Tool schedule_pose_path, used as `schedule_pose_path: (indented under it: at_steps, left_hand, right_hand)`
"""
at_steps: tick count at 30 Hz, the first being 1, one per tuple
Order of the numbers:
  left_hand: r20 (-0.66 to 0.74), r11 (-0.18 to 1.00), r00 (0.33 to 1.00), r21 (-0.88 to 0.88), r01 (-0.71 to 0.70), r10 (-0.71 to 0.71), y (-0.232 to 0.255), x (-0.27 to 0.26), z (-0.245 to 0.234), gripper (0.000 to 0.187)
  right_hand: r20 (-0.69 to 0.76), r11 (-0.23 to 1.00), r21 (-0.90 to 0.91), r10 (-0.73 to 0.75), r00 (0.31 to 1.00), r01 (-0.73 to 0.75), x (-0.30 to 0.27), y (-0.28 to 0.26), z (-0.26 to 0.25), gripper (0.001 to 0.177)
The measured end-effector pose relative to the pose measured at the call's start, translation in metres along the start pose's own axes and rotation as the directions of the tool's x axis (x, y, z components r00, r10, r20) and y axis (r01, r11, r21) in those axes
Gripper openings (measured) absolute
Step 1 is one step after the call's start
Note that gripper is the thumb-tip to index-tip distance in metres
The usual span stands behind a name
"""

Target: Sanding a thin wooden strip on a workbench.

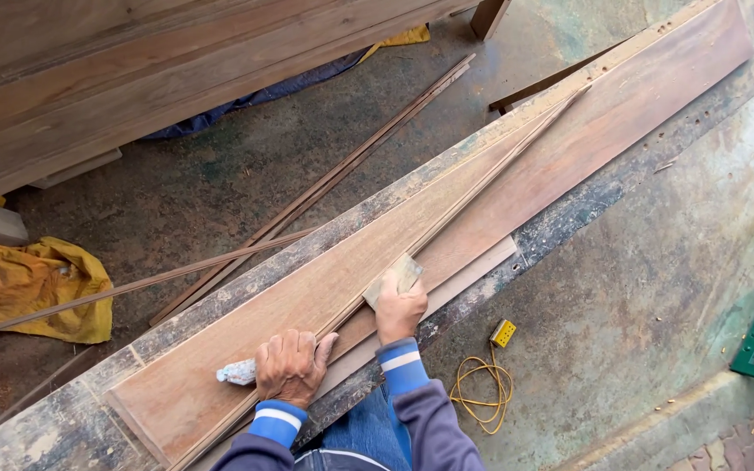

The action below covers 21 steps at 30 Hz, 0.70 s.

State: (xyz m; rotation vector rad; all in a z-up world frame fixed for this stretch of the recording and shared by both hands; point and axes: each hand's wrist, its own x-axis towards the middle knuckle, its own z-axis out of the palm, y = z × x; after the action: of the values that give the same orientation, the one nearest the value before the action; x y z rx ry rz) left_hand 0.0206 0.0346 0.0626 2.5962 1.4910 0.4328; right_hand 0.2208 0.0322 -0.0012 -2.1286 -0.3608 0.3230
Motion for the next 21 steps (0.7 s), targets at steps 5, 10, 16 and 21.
schedule_pose_path:
  at_steps: [5,10,16,21]
  left_hand:
    - [-0.034,1.000,0.999,-0.021,-0.014,0.013,-0.003,0.000,-0.001,0.040]
    - [-0.033,0.999,0.999,-0.026,-0.025,0.024,-0.003,0.002,0.002,0.041]
    - [-0.023,0.999,0.999,-0.001,-0.034,0.034,-0.003,-0.001,0.003,0.041]
    - [-0.021,0.999,0.999,-0.033,-0.040,0.039,-0.004,-0.002,0.000,0.039]
  right_hand:
    - [0.039,0.985,-0.026,0.173,0.984,-0.172,0.045,-0.006,-0.001,0.039]
    - [0.034,0.912,-0.408,-0.022,0.999,0.034,0.029,0.013,0.006,0.041]
    - [0.089,0.992,-0.049,0.122,0.988,-0.118,-0.034,0.002,0.004,0.046]
    - [0.016,0.956,-0.021,0.293,0.956,-0.293,0.033,-0.023,-0.002,0.033]
